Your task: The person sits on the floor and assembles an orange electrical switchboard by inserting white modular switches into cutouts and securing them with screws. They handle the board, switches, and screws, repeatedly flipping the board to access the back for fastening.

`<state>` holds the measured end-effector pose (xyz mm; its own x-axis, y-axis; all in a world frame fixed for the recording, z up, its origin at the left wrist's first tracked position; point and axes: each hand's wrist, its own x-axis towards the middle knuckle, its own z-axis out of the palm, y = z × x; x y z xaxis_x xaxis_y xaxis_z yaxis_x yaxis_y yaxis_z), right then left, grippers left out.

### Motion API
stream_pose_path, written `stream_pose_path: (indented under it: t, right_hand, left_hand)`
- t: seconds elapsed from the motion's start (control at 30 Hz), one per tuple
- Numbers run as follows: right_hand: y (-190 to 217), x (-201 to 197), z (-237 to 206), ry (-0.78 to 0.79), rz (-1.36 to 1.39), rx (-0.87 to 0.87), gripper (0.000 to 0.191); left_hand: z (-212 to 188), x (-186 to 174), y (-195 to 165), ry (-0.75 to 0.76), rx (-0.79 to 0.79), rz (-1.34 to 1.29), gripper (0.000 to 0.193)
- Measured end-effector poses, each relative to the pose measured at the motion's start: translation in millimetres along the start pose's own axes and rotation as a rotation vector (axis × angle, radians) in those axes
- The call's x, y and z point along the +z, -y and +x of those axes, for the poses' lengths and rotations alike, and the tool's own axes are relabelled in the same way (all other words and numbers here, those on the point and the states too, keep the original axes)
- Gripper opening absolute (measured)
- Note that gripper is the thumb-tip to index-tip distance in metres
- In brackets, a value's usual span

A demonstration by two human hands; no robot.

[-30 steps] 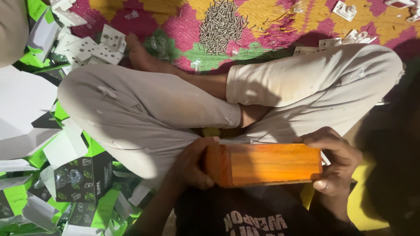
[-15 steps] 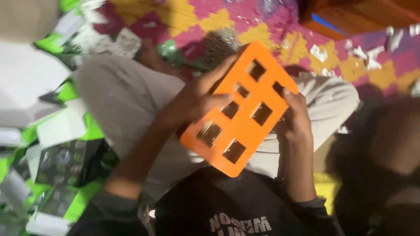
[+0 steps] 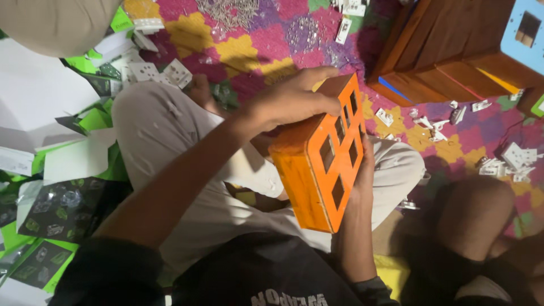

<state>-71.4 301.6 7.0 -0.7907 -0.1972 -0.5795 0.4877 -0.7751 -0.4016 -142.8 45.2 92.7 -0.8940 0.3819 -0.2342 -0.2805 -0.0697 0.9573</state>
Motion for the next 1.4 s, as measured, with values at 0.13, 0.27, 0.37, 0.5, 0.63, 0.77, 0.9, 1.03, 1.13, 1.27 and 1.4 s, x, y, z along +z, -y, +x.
stream_pose_path:
  t: [0.13,0.27,0.37,0.5,0.63,0.77,0.9,1.03,1.13,1.27,1.4]
  right_hand:
    - [-5,3,-6,-0.003,-0.151,-0.052,0.052]
    - [-16,15,-15,-0.039,-0.415,-0.174,0.064]
    - [-30,24,-19,-0.039,-0.557,-0.343,0.076]
    - [-36,25,-19,-0.119,-0.721,-0.324,0.083]
    - [-31,8,-16,-0.11,-0.923,-0.425,0.085]
    - [-33,-9,-14,-0.113,-0.941,-0.439,0.071]
    - [-31,-8,-13,-0.133,-0.919,-0.424,0.058]
    - [-31,2,-14,-0.078,-0.944,-0.402,0.054]
    - [-32,4,-18,-0.042,-0.985,-0.378,0.055]
    - [-30,-6,-18,-0.042,-1.014,-0.372,0.056]
    - [-23,-23,-13,0.009,-1.179,-0.448,0.052]
  left_hand:
    - [-10,-11,7,0.102,-0.213,-0.091,0.087]
    - [-23,-28,26,0.213,-0.025,-0.031,0.077]
    - [-32,-39,54,0.274,0.159,-0.011,0.066]
    - [-43,-52,93,0.261,0.049,-0.141,0.063]
    - [-41,-60,118,0.278,0.416,-0.119,0.057]
    - [-34,-61,135,0.293,0.137,-0.171,0.065]
    - [-27,-60,147,0.327,0.205,-0.19,0.066]
    - [-26,-55,155,0.27,0.295,-0.153,0.07]
    - [-29,-51,154,0.228,0.305,-0.097,0.072]
    - [-34,-49,152,0.192,0.355,-0.082,0.069]
    - [-33,-52,153,0.251,0.266,-0.017,0.078]
